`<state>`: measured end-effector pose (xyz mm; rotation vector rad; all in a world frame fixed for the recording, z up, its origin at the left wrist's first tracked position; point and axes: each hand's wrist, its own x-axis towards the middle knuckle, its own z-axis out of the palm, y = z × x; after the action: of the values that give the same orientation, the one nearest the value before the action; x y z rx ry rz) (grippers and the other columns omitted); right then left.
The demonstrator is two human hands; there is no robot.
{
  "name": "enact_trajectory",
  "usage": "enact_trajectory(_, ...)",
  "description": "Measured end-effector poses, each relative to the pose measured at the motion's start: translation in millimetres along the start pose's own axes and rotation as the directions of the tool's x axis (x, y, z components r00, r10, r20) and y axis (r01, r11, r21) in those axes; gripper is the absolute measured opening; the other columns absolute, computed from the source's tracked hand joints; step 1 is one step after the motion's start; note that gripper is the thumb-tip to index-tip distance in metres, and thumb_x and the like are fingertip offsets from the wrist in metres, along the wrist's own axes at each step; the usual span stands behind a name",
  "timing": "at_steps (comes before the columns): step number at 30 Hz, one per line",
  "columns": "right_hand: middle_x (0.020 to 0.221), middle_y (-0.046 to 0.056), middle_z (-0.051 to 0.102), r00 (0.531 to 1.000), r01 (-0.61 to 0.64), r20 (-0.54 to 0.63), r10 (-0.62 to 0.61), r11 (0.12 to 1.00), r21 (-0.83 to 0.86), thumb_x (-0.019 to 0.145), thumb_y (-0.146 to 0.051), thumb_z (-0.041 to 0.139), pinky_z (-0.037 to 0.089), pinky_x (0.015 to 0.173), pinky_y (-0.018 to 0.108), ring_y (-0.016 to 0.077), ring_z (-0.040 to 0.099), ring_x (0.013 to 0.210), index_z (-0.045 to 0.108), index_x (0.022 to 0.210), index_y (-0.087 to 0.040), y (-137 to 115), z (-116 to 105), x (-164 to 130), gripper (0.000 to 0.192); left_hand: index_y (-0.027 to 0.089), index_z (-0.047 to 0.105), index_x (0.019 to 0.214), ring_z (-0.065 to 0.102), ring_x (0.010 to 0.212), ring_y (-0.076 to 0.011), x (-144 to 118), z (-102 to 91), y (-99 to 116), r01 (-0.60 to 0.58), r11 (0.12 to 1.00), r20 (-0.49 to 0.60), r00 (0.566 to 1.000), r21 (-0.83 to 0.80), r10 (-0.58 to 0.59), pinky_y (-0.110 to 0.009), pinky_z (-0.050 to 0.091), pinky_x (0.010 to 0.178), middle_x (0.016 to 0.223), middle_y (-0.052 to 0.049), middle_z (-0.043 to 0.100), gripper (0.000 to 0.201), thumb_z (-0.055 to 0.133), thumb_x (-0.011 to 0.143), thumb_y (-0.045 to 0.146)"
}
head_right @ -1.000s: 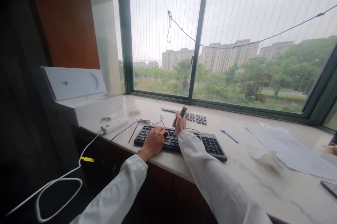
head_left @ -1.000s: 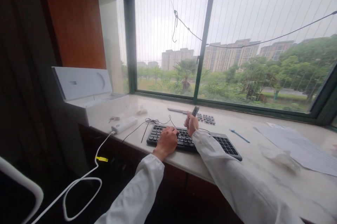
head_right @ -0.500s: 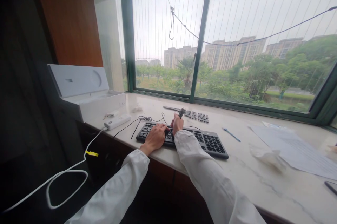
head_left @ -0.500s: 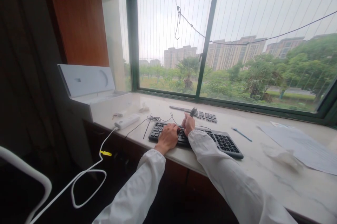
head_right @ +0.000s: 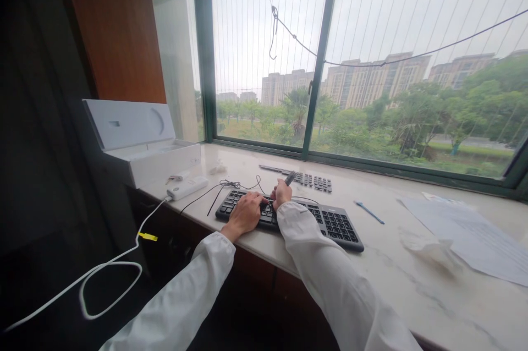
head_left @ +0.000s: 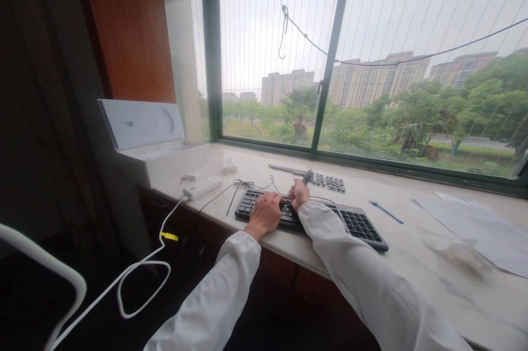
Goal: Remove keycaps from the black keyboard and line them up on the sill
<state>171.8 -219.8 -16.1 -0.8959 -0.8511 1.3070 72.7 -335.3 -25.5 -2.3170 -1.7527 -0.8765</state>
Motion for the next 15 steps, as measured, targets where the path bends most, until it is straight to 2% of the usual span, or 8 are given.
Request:
enact_trajectory(7, 0.040, -0.014, 0.021, 0.998, -0.049, -0.048, 0.050, 0.999, 0.021, 0.086, -0.040, 0.056, 0.020, 0.029, 0.018, 0.0055, 0.023, 0.029, 0.026, 0.067, -0.025, 0.8, -2.2, -5.1, 0.038, 0.021, 0.066, 0.105, 0.051, 0.105, -0.0209, 0.3, 0.4, -0.3, 0.004, 1.000, -0.003, 1.000, 0.010, -0.004, -0.034, 0.039, 0.095, 0.108, -0.006, 0.064, 0.033, 0.038, 0.090, 0.011)
enact_trajectory(15, 0.039, -0.011, 0.027, 0.998, 0.001, -0.058, -0.001, 1.000, 0.007, 0.085, -0.033, 0.054, 0.022, 0.030, 0.020, 0.0059, 0.026, 0.030, 0.028, 0.063, -0.025, 2.3, 4.9, -14.7, 0.035, 0.021, 0.066, 0.104, 0.052, 0.105, -0.0212, 1.0, 2.7, -1.4, -0.014, 1.000, -0.009, 1.000, 0.022, 0.014, -0.034, 0.039, 0.094, 0.108, -0.006, 0.064, 0.033, 0.038, 0.089, 0.011)
